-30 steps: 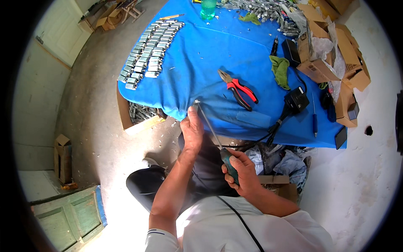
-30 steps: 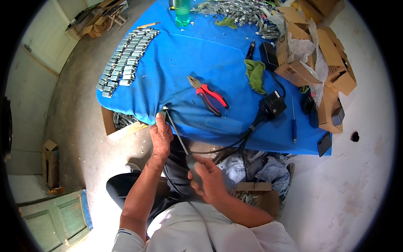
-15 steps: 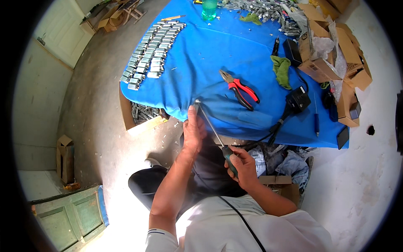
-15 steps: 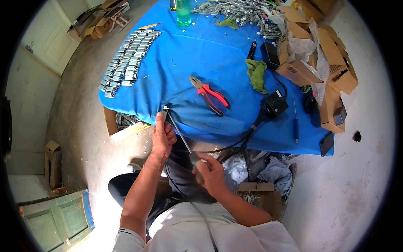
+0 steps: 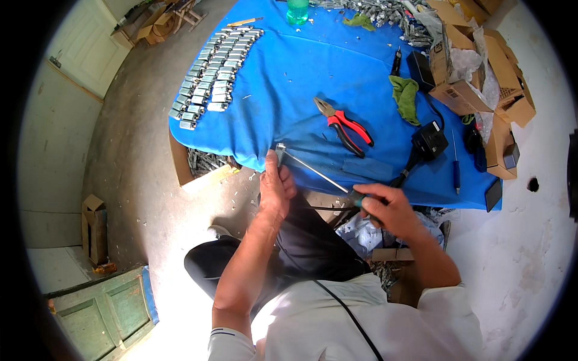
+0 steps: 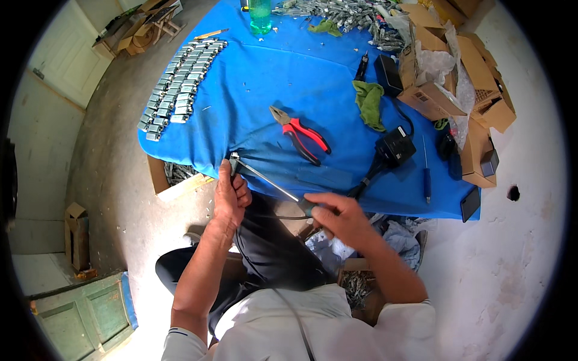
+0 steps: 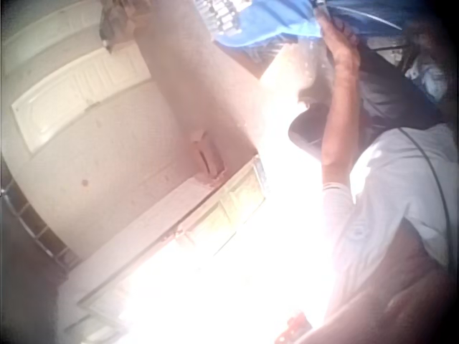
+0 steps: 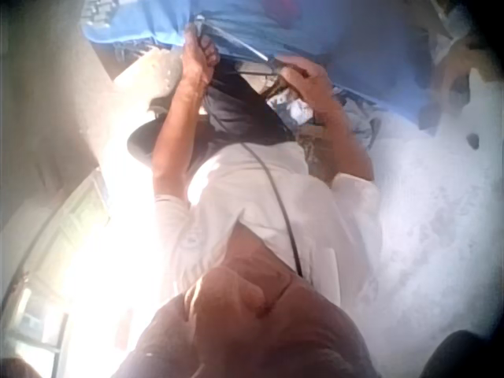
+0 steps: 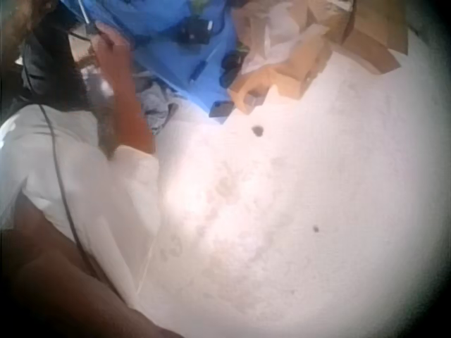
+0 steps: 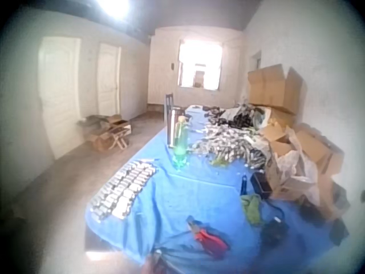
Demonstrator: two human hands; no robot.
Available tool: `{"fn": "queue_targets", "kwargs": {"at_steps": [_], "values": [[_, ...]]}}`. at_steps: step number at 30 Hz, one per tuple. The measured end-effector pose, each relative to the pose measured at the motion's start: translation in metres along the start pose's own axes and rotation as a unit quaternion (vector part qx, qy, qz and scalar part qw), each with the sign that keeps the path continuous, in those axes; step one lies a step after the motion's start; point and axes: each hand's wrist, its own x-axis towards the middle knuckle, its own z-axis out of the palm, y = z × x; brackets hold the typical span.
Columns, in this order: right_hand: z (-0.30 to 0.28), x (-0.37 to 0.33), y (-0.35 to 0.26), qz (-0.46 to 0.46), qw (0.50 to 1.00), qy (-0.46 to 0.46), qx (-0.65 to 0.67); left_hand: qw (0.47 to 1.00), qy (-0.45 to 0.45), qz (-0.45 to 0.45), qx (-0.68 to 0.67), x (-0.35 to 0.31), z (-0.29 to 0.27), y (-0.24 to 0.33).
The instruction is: The person uses a screwdriver to tighten screws on small metal lock bodies held in their left hand. They place the finished locks in a row on a blue cloth-covered table and pick up new lock bodies to continue the process.
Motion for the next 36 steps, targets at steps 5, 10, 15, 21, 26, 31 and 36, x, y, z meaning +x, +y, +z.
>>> {"fn": "queue_targets", "kwargs": {"at_steps": [5,10,15,21,26,31,36], "values": [[-0.033,0.022,-0.047,0.009,0.995,-0.078,-0.063,1.000,-0.008,0.002,0.028,0.000,-0.003,0.002],[-0.048,0.044,-0.087,0.055,0.985,-0.111,-0.121,0.999,-0.023,0.008,0.048,0.001,-0.003,0.003],[-0.050,0.057,-0.118,0.097,0.966,-0.130,-0.200,0.994,-0.009,0.041,0.097,-0.001,-0.001,-0.001],[-0.053,0.085,-0.163,0.101,0.919,-0.176,-0.339,0.987,-0.002,0.074,0.141,0.000,0.003,-0.002],[-0.042,0.078,-0.158,0.079,0.921,-0.174,-0.340,0.989,-0.006,0.072,0.126,0.001,-0.001,-0.002],[-0.033,0.043,-0.112,0.026,0.955,-0.106,-0.276,0.985,0.022,0.117,0.129,0.001,0.008,-0.006],[-0.009,0.019,-0.087,0.005,0.967,-0.040,-0.251,0.984,0.042,0.125,0.120,0.001,0.006,-0.007]]}}
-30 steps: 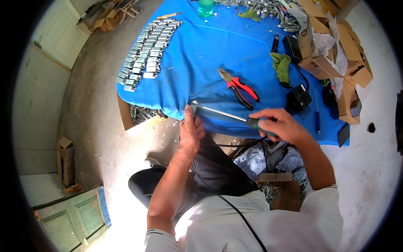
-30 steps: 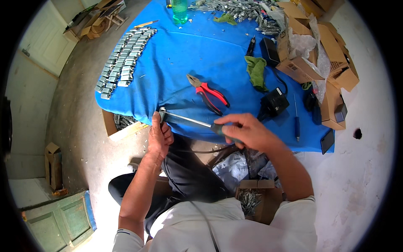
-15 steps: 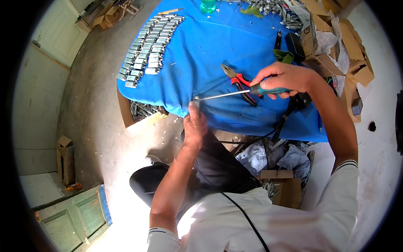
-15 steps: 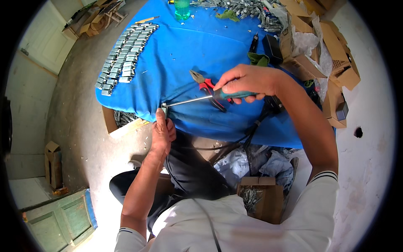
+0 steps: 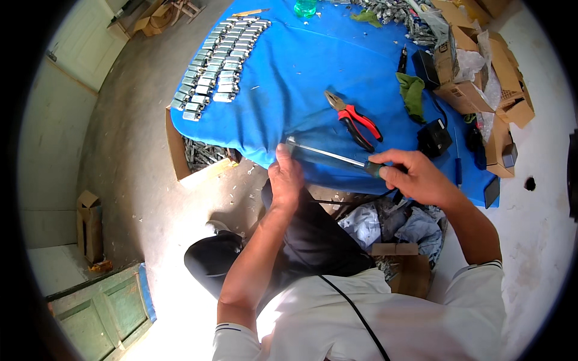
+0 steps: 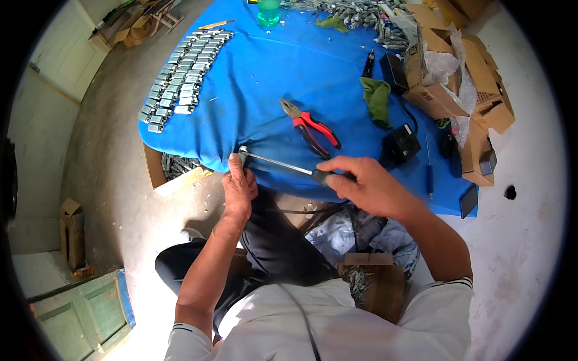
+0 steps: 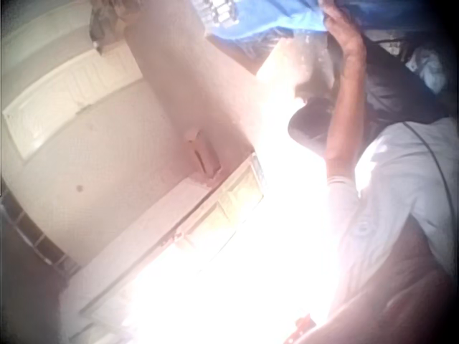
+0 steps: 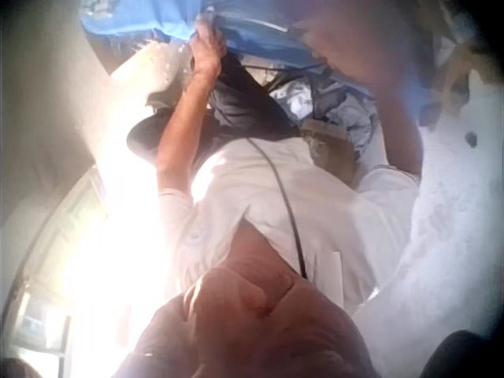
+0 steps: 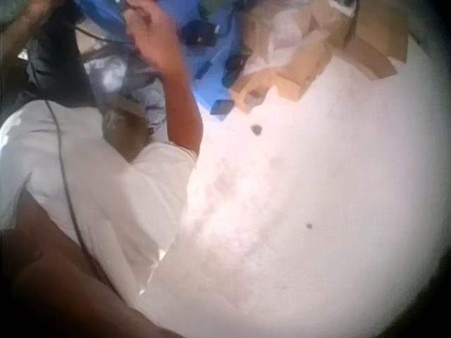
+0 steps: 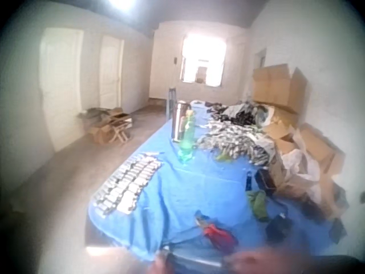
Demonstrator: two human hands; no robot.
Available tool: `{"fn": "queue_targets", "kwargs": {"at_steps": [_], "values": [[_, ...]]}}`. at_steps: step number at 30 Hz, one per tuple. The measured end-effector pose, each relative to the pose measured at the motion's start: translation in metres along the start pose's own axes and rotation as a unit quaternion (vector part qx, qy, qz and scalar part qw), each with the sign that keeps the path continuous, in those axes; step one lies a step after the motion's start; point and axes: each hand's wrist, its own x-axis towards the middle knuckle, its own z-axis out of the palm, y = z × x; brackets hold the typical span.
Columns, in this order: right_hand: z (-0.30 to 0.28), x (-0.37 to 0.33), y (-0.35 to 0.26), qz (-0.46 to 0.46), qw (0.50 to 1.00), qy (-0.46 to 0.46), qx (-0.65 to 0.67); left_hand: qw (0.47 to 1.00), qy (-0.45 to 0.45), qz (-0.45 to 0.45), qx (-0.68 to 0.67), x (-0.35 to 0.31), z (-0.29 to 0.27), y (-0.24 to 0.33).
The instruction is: The person uses a screwdriver to tighten screws on small metal lock bodies held in their left hand. They place the finished locks in a row on a blue cloth-covered table and pick up new lock bodies to continue the process.
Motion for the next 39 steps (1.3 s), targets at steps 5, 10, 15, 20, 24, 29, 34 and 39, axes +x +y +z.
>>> {"fn": "queue_targets", "kwargs": {"at_steps": [5,10,15,20,24,29,34,39], "values": [[0.014,-0.006,0.021,-0.114,0.990,0.049,-0.063,1.000,0.012,0.020,-0.002,0.002,0.001,-0.005],[0.010,0.000,0.031,-0.140,0.986,0.047,-0.083,0.999,-0.005,-0.029,-0.036,0.003,0.000,0.001],[-0.002,0.009,0.028,-0.109,0.983,0.001,-0.144,0.991,-0.077,-0.093,-0.056,0.012,-0.017,0.005],[-0.007,0.020,0.043,-0.146,0.956,0.004,-0.254,0.991,-0.070,-0.106,-0.033,0.010,-0.016,0.004],[0.002,0.019,0.044,-0.159,0.934,0.049,-0.315,0.995,-0.053,-0.084,-0.024,0.006,-0.011,0.003],[0.025,0.024,0.074,-0.211,0.888,0.138,-0.384,0.995,-0.039,-0.084,-0.023,0.005,-0.009,0.007],[0.035,0.044,0.077,-0.261,0.819,0.222,-0.461,0.994,-0.054,-0.098,-0.005,0.001,0.001,0.012],[0.033,0.034,0.072,-0.207,0.905,0.223,-0.297,0.994,-0.058,-0.097,-0.004,-0.002,0.000,0.011]]}}
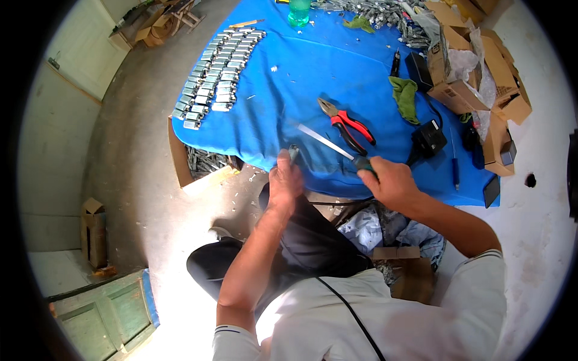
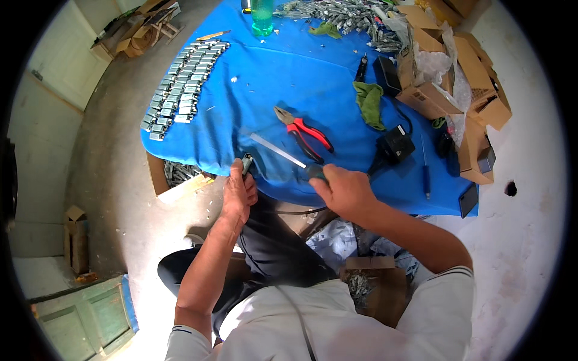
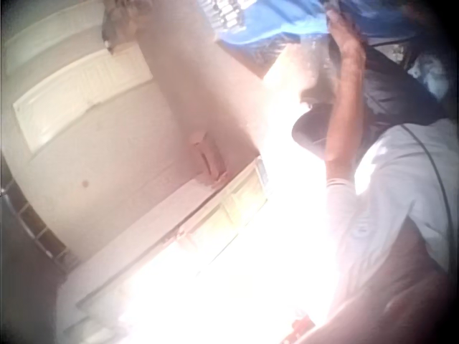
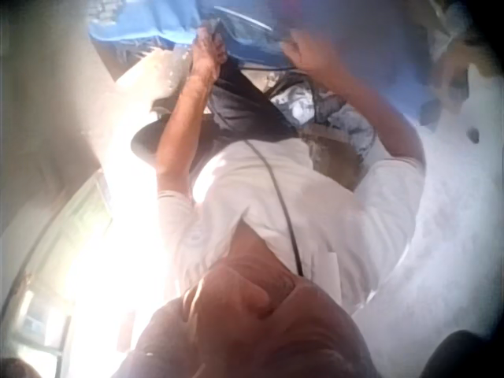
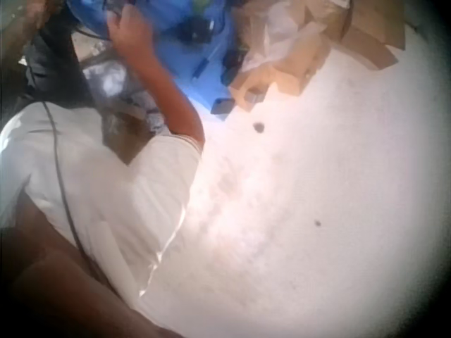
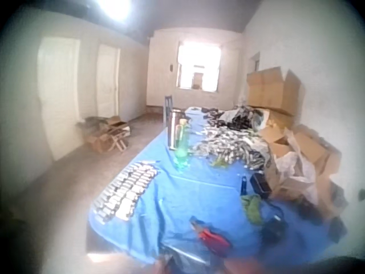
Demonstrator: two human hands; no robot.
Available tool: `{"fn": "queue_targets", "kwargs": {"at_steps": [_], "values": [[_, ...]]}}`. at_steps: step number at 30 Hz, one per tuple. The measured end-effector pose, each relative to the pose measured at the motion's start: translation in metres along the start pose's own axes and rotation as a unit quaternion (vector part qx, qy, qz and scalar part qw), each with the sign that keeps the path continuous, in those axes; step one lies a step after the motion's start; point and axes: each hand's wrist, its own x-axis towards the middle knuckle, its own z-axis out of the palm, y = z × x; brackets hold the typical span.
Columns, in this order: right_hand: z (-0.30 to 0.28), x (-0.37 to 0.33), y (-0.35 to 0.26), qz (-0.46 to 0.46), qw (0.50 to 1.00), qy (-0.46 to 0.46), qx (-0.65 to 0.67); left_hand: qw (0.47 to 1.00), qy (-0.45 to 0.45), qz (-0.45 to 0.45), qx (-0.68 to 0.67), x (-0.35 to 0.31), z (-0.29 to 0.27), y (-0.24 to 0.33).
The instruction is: The person uses a screwdriver to tighten screws on small metal lock bodies held in their left hand. They place the finished locks in a row on a blue cloth-covered table and pick up new lock bodies to continue the process.
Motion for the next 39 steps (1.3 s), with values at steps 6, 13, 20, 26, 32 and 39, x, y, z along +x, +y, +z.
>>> {"fn": "queue_targets", "kwargs": {"at_steps": [6,13,20,26,32,39], "values": [[-0.015,0.027,0.028,0.090,0.993,0.073,-0.036,0.998,-0.054,-0.002,0.017,0.003,-0.013,-0.008],[-0.001,0.056,0.048,0.066,0.979,0.144,-0.128,0.980,-0.176,-0.036,-0.086,-0.007,-0.034,-0.011],[-0.006,0.051,-0.025,-0.076,0.957,0.270,0.075,0.954,-0.215,-0.055,-0.204,-0.037,-0.044,-0.010],[0.047,0.004,-0.094,-0.029,0.839,-0.076,0.538,0.939,-0.270,-0.054,-0.207,-0.077,-0.038,-0.017],[0.054,-0.020,-0.112,-0.034,0.848,-0.092,0.521,0.945,-0.264,-0.048,-0.190,-0.103,-0.042,-0.024],[0.046,-0.034,-0.121,-0.089,0.915,-0.002,0.394,0.943,-0.255,-0.076,-0.201,-0.115,-0.039,-0.037]]}}
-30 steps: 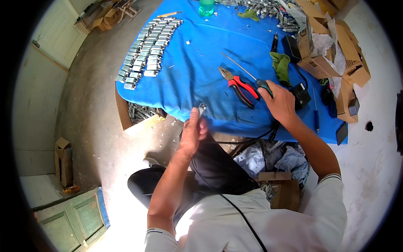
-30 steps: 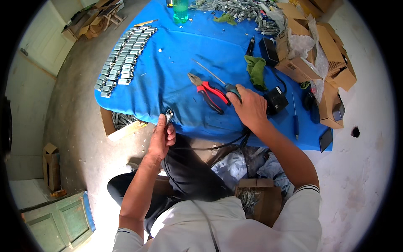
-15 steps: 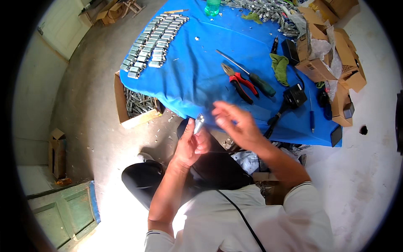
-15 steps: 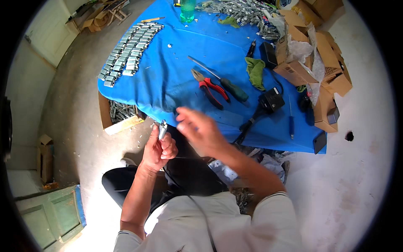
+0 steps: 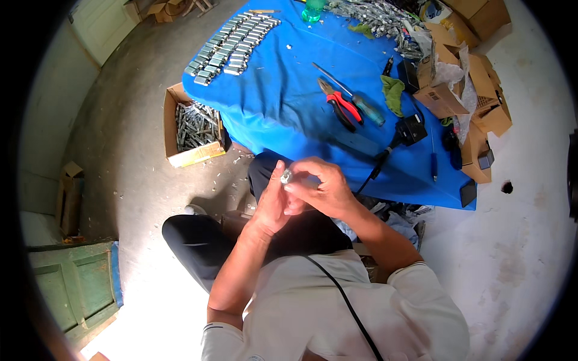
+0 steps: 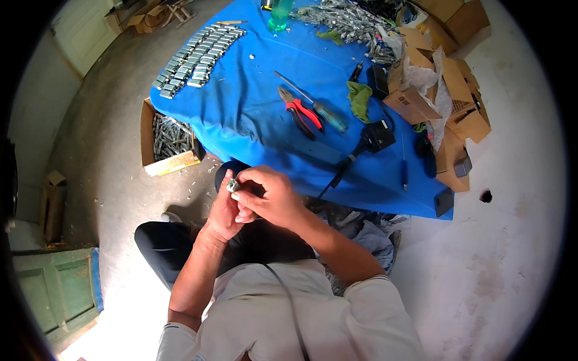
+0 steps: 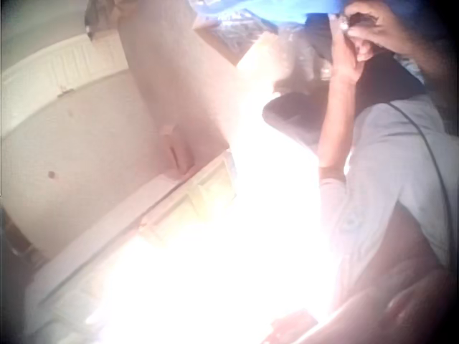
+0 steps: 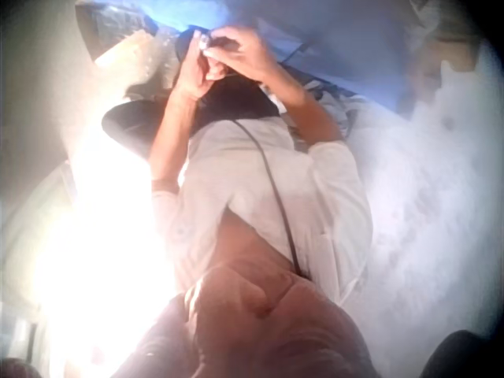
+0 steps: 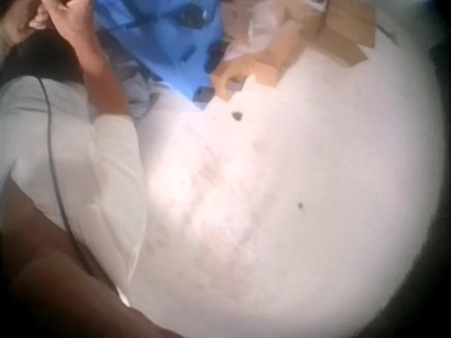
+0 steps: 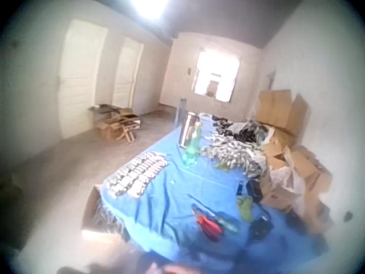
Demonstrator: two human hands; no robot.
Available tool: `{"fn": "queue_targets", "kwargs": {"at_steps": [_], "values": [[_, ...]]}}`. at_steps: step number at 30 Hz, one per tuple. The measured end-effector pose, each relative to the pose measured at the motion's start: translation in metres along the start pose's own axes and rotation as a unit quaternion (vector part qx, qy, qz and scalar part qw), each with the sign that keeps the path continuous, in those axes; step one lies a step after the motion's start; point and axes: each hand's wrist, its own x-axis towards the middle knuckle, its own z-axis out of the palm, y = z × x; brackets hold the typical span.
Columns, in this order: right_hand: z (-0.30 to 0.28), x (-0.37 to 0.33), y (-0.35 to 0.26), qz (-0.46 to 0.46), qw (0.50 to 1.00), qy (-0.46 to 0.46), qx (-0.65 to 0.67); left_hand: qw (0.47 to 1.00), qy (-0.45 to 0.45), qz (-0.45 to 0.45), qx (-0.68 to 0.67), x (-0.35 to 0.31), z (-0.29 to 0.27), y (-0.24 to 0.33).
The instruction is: The person uses a screwdriver to tighten screws on small metal lock bodies held in their left hand. They place the finished locks in a row on a blue cloth-covered table and pick up new lock bodies to continue the process.
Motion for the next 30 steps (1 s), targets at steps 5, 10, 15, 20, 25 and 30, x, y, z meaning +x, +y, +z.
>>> {"fn": "queue_targets", "kwargs": {"at_steps": [5,10,15,20,25,30], "values": [[0.005,-0.008,-0.004,-0.017,0.998,0.025,-0.047,1.000,-0.011,0.005,-0.027,-0.003,-0.002,-0.010],[0.010,-0.012,-0.007,-0.015,0.997,0.034,-0.063,0.999,-0.002,0.015,-0.032,-0.010,0.003,-0.015],[0.010,-0.014,-0.004,-0.050,0.994,0.032,-0.091,0.999,-0.011,0.000,-0.031,-0.010,0.002,-0.016],[0.009,-0.014,-0.006,-0.018,0.996,0.028,-0.088,0.999,-0.017,-0.016,-0.040,-0.007,-0.001,-0.020],[0.013,-0.014,-0.004,0.015,0.996,0.024,-0.089,0.998,0.010,-0.014,-0.064,-0.008,0.001,-0.020],[0.013,-0.014,-0.001,0.083,0.996,0.013,-0.014,0.997,0.000,-0.012,-0.071,-0.009,0.003,-0.019]]}}
